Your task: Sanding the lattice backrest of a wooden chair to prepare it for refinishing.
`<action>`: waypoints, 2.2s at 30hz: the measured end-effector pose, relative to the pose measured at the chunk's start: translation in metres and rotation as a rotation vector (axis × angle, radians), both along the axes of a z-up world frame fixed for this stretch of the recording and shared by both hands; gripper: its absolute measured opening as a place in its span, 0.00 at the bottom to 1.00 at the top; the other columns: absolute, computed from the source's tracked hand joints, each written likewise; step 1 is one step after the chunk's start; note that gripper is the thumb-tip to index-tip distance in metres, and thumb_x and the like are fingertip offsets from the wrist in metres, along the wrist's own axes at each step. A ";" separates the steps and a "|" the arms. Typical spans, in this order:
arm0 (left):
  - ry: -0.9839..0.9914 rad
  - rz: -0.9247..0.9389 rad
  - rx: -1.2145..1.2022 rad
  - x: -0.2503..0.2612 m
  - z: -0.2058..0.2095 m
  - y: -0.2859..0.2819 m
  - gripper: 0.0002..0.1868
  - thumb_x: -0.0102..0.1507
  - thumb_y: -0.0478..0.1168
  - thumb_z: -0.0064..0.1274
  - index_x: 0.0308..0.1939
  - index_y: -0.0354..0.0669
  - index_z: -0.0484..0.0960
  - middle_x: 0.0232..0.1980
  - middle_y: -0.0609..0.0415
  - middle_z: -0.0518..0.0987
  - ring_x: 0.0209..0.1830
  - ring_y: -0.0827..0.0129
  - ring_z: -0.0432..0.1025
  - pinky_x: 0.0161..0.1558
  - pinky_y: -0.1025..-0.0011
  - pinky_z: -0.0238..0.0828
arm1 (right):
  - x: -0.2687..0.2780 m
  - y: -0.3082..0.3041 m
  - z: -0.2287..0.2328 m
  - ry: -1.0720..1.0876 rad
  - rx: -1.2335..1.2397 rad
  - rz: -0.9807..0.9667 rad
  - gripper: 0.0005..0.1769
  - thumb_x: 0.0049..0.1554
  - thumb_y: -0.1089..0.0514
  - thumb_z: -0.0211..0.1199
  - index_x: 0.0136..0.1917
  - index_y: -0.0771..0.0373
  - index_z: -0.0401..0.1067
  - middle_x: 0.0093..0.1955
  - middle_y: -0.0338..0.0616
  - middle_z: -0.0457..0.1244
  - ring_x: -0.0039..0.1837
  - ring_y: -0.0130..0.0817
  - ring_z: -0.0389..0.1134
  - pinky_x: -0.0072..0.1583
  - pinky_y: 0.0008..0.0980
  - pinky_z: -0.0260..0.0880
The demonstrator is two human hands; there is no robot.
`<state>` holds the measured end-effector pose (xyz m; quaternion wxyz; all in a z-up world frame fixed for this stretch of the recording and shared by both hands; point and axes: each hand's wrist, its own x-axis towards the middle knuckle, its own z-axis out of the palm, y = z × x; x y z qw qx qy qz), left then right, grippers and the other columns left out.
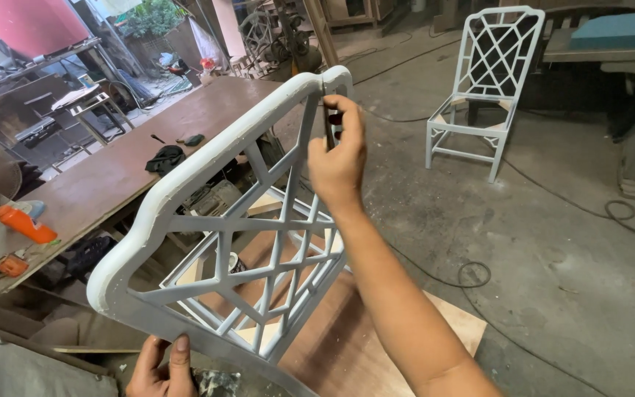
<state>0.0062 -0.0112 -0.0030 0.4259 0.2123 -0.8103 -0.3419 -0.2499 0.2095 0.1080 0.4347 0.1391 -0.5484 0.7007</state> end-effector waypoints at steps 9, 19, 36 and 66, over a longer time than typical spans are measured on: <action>0.036 -0.017 0.011 0.003 0.008 0.008 0.13 0.68 0.49 0.53 0.37 0.43 0.77 0.25 0.61 0.55 0.22 0.78 0.45 0.25 0.78 0.39 | 0.010 -0.006 -0.007 0.178 0.123 -0.129 0.30 0.45 0.78 0.47 0.61 0.69 0.65 0.60 0.52 0.61 0.67 0.48 0.62 0.74 0.43 0.63; 0.008 0.019 -0.007 -0.001 0.009 0.010 0.14 0.68 0.49 0.53 0.34 0.45 0.75 0.25 0.62 0.56 0.22 0.78 0.45 0.26 0.77 0.40 | 0.010 0.002 -0.019 0.117 0.267 -0.064 0.33 0.48 0.81 0.48 0.66 0.67 0.64 0.65 0.50 0.61 0.71 0.45 0.60 0.77 0.42 0.60; 0.014 -0.009 -0.007 -0.002 0.008 0.005 0.15 0.70 0.47 0.53 0.34 0.42 0.78 0.23 0.58 0.61 0.22 0.77 0.49 0.28 0.76 0.43 | 0.046 0.020 0.022 -0.155 0.419 0.135 0.39 0.51 0.77 0.47 0.75 0.60 0.61 0.75 0.45 0.58 0.77 0.41 0.56 0.78 0.51 0.53; -0.030 0.121 0.094 -0.005 -0.005 -0.005 0.20 0.64 0.50 0.60 0.49 0.36 0.83 0.31 0.55 0.67 0.23 0.74 0.52 0.26 0.72 0.47 | -0.001 -0.028 -0.025 0.379 0.229 -0.161 0.35 0.47 0.79 0.49 0.69 0.65 0.61 0.65 0.49 0.60 0.72 0.45 0.59 0.76 0.42 0.58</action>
